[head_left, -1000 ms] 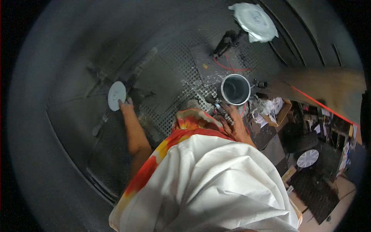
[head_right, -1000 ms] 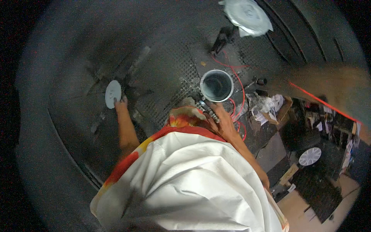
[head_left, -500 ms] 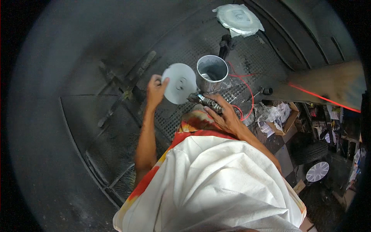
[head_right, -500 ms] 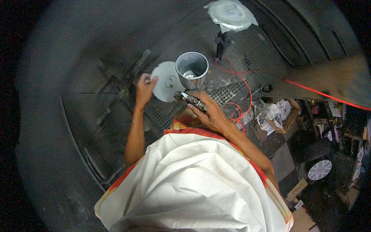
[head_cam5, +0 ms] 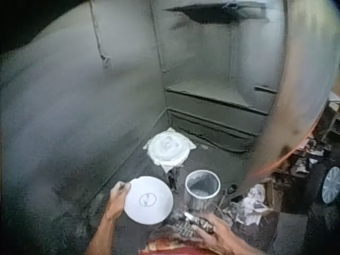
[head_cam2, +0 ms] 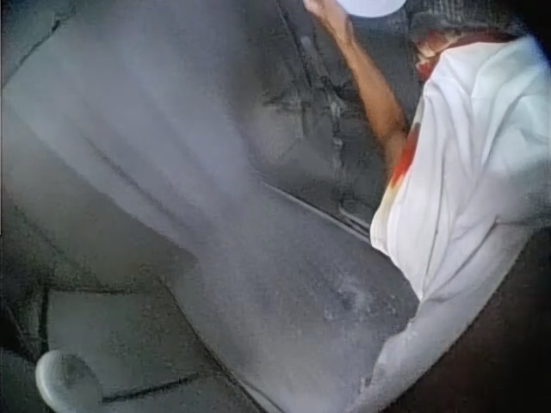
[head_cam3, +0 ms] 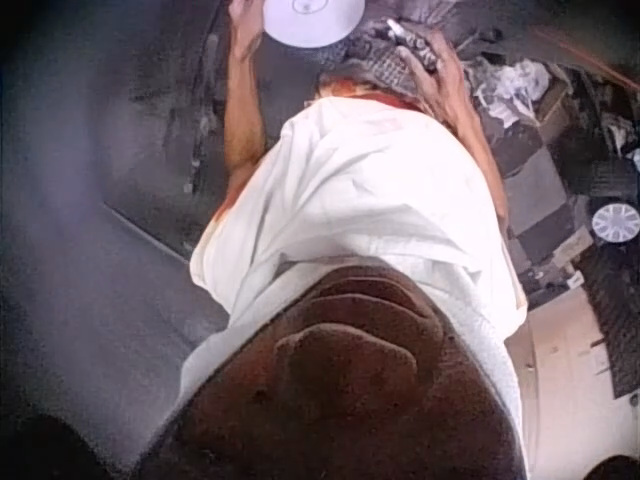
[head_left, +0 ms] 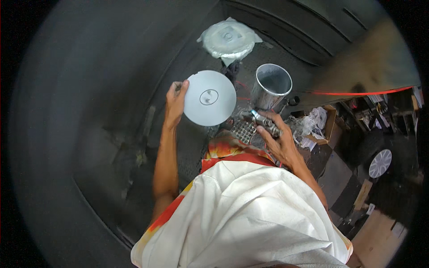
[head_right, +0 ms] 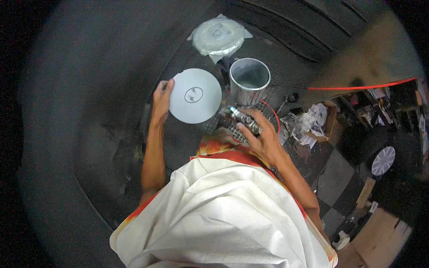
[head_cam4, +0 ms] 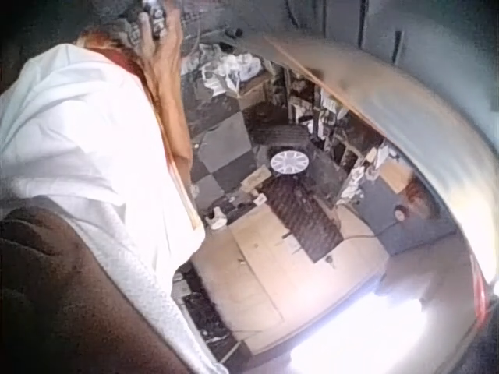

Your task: The recorder uses a spray gun to apply paint or coating to a circular metal part in a paint booth.

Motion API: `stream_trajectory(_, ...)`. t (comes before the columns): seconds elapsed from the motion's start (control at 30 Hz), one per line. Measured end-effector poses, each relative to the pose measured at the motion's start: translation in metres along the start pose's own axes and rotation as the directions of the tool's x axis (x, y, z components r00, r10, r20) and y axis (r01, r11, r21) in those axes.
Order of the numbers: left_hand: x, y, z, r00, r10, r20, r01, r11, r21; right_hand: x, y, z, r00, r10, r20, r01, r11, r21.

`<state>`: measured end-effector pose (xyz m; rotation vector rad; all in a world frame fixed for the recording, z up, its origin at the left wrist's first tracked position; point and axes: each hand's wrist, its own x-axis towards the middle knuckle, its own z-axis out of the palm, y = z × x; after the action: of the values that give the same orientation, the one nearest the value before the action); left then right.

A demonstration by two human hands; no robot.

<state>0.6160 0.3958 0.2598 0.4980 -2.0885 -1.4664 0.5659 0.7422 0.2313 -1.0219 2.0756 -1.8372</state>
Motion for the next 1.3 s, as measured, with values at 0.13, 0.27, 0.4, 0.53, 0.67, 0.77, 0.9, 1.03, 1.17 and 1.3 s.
stream_trajectory(0.13, 0.015, 0.030, 0.032, 0.996, 0.085, 0.028, -0.084, 0.995, -0.051, -0.048, -0.025, 0.016, 0.992, -0.088, -0.090, 0.094, 0.994, 0.061)
stream_trajectory(0.27, 0.114, 0.075, 0.045, 0.955, 0.247, 0.166, -0.266, 0.958, 0.105, -0.012, -0.042, 0.037, 0.968, -0.076, -0.239, 0.110, 0.985, 0.131)
stream_trajectory(0.4, 0.153, 0.064, 0.059, 0.915, 0.279, 0.293, -0.327, 0.936, 0.130, -0.014, -0.053, 0.046, 0.935, -0.058, -0.350, 0.055, 0.998, -0.017)
stream_trajectory(0.53, 0.194, 0.051, 0.045, 0.753, 0.527, 0.394, -0.656, 0.650, 0.385, 0.022, -0.052, 0.076, 0.898, 0.043, -0.438, -0.041, 0.999, 0.014)
stream_trajectory(0.67, 0.164, 0.029, 0.037, 0.674, 0.622, 0.398, -0.732, 0.493, 0.470, 0.040, -0.058, 0.084, 0.883, 0.069, -0.465, -0.109, 0.992, -0.059)
stream_trajectory(0.77, 0.144, 0.026, 0.032, 0.642, 0.653, 0.401, -0.762, 0.490, 0.422, 0.061, -0.057, 0.076, 0.884, 0.040, -0.465, -0.123, 0.981, -0.149)
stream_trajectory(0.9, 0.155, 0.013, 0.025, 0.525, 0.731, 0.436, -0.846, 0.394, 0.358, 0.113, -0.046, 0.069, 0.866, -0.112, -0.488, -0.026, 0.963, -0.267)
stream_trajectory(1.03, 0.153, 0.022, 0.021, 0.574, 0.648, 0.500, -0.817, 0.496, 0.295, 0.133, -0.046, 0.073, 0.879, -0.064, -0.472, -0.049, 0.973, -0.224)
stream_trajectory(1.17, 0.168, 0.028, 0.038, 0.579, 0.562, 0.591, -0.797, 0.542, 0.265, 0.137, -0.051, 0.081, 0.883, -0.036, -0.468, -0.071, 0.975, -0.209)
stream_trajectory(1.3, 0.187, 0.032, 0.053, 0.609, 0.410, 0.678, -0.769, 0.516, 0.378, 0.139, -0.043, 0.087, 0.876, 0.037, -0.482, -0.122, 0.982, -0.146)
